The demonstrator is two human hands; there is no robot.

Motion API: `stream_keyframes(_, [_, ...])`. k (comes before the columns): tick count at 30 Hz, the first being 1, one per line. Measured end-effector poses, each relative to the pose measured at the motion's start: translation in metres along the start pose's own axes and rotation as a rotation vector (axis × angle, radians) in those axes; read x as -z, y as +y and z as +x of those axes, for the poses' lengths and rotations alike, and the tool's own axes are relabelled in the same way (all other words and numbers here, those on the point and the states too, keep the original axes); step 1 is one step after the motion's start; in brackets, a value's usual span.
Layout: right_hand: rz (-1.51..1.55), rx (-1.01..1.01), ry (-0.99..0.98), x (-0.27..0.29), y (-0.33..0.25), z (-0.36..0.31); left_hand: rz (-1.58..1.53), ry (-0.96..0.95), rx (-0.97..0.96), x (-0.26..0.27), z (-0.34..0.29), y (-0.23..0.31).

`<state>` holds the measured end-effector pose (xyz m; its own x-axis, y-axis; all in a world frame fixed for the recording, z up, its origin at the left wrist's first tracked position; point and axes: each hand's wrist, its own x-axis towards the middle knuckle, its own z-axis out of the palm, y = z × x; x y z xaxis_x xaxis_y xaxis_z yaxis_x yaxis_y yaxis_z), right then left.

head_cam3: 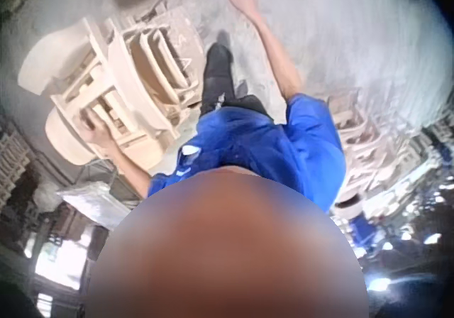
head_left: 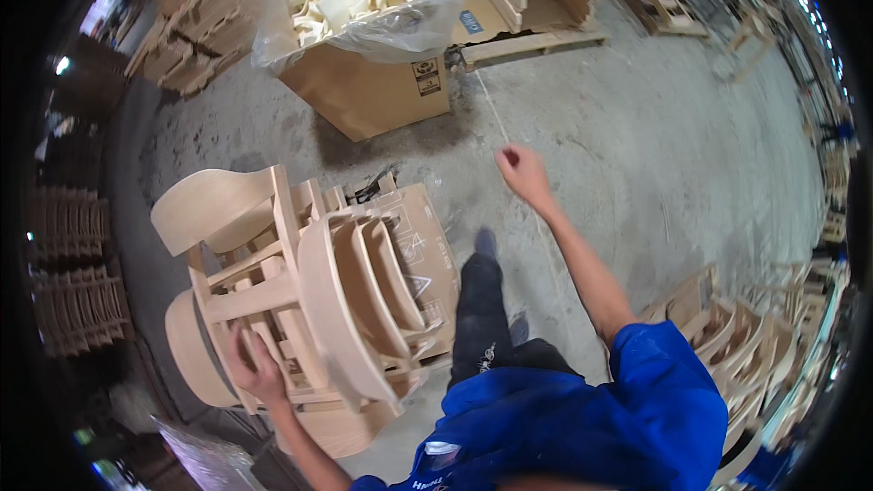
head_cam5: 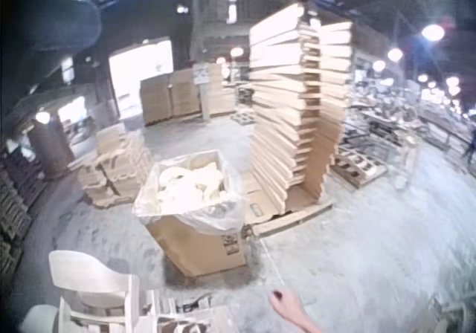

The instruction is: The person assembles wooden chair frames by inserting metal fasteners into pre-drilled holes and tightening them by hand. The person wipes the chair surfaces with a cloth, lifts and repositions the frames, and stacks completed units.

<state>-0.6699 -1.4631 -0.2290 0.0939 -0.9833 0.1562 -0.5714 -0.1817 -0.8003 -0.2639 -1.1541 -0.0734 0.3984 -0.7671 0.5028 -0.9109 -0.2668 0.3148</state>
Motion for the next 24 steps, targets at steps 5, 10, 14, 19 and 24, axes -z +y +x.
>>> stream_keyframes(5, [0.1, 0.354, -0.142, -0.096, -0.055, 0.289, 0.054, -0.278, -0.278, -0.139, 0.185, 0.022])
stream_keyframes(10, [-0.519, 0.501, -0.173, -0.172, -0.018, 0.586, -0.286, -0.3, -0.43, -0.381, 0.409, 0.028])
stream_keyframes(14, [-0.419, 0.338, -0.893, -0.285, -0.029, 0.639, -0.52, -0.628, -0.028, -0.541, 0.501, 0.053])
stream_keyframes(19, [-0.549, 0.298, -0.99, -0.322, -0.002, 0.632, -0.052, -0.742, -0.074, -0.679, 0.525, 0.069])
stream_keyframes(24, [-0.335, 0.348, -0.962, -0.353, 0.012, 0.661, -0.11, -0.646, 0.099, -0.693, 0.545, 0.055])
